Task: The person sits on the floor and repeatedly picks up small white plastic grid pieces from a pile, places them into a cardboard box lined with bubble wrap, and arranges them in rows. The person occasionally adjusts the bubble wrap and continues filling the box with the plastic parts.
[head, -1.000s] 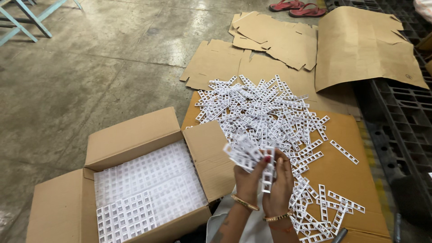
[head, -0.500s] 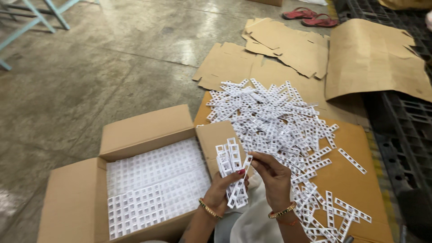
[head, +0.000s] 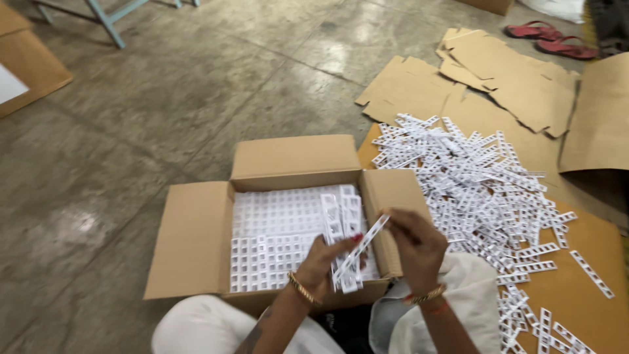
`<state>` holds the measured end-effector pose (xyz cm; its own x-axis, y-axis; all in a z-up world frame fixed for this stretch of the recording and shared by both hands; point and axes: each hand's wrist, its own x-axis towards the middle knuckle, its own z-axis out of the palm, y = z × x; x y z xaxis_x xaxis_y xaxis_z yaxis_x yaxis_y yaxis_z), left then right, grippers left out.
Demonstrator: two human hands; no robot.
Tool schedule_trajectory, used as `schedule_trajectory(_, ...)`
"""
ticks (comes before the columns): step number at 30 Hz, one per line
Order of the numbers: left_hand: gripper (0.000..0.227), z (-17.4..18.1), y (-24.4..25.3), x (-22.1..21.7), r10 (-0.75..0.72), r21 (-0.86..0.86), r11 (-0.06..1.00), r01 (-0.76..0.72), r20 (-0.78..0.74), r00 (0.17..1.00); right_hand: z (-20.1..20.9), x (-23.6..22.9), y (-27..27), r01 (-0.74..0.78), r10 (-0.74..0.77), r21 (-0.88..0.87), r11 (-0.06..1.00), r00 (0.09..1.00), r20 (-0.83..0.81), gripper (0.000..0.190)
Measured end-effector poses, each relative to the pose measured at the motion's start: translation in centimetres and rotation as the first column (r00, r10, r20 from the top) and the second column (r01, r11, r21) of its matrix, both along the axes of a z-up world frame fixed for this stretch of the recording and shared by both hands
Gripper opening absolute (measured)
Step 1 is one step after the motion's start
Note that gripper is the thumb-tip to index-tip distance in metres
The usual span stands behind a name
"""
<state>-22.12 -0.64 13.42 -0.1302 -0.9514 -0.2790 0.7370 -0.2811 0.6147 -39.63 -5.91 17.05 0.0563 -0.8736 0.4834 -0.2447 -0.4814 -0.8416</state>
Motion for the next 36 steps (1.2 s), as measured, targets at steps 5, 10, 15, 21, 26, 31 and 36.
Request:
schedule_trajectory(5, 0.016, -4.1, -2.3, 6.8, 0.299, 0.186, 0.93, -0.318, 0.124, 0.946, 0.9, 3.3, -4.3, -0.107, 0.08, -0.113, 0.988, 0.972, -0.222, 0.02)
schedule_trajectory(10, 0.026, -7.3, -3.7, 12.6, 0.733, 0.13, 0.661, -0.739, 0.097, 0.673, -3.7, 7.5, -6.6, -0.311, 0.231, -0.013, 0.95, 0.73, -0.643, 0.011)
schedule_trajectory(15, 0.023, -7.1, -2.9, 12.9, 0.727, 0.059, 0.678, -0.733, 0.097, 0.68, -8.6, 11.0, -6.4, -0.378, 0.332, 0.134, 0.916, 0.527, -0.783, 0.015)
schedule_trajectory(21, 0.022, -5.8, -2.0, 12.2, 0.687, 0.059, 0.72, -0.692, 0.077, 0.722, -11.4, 13.6, -6.5, -0.287, 0.331, 0.22, 0.932, 0.431, -0.84, 0.016)
schedule_trajectory(26, 0.023, -5.4, -2.0, 12.5, 0.708, 0.089, 0.697, -0.711, 0.072, 0.703, -13.5, 14.6, -6.9, -0.294, 0.323, 0.222, 0.929, 0.356, -0.877, 0.013)
schedule_trajectory(31, 0.021, -5.7, -2.1, 12.3, 0.714, 0.072, 0.694, -0.716, 0.062, 0.698, -14.5, 15.1, -6.8, -0.249, 0.299, 0.224, 0.942, 0.324, -0.898, 0.011)
schedule_trajectory(36, 0.02, -6.4, -2.1, 12.2, 0.7, 0.05, 0.709, -0.703, 0.072, 0.711, -14.2, 15.1, -6.9, -0.234, 0.264, 0.189, 0.954, 0.354, -0.897, 0.009)
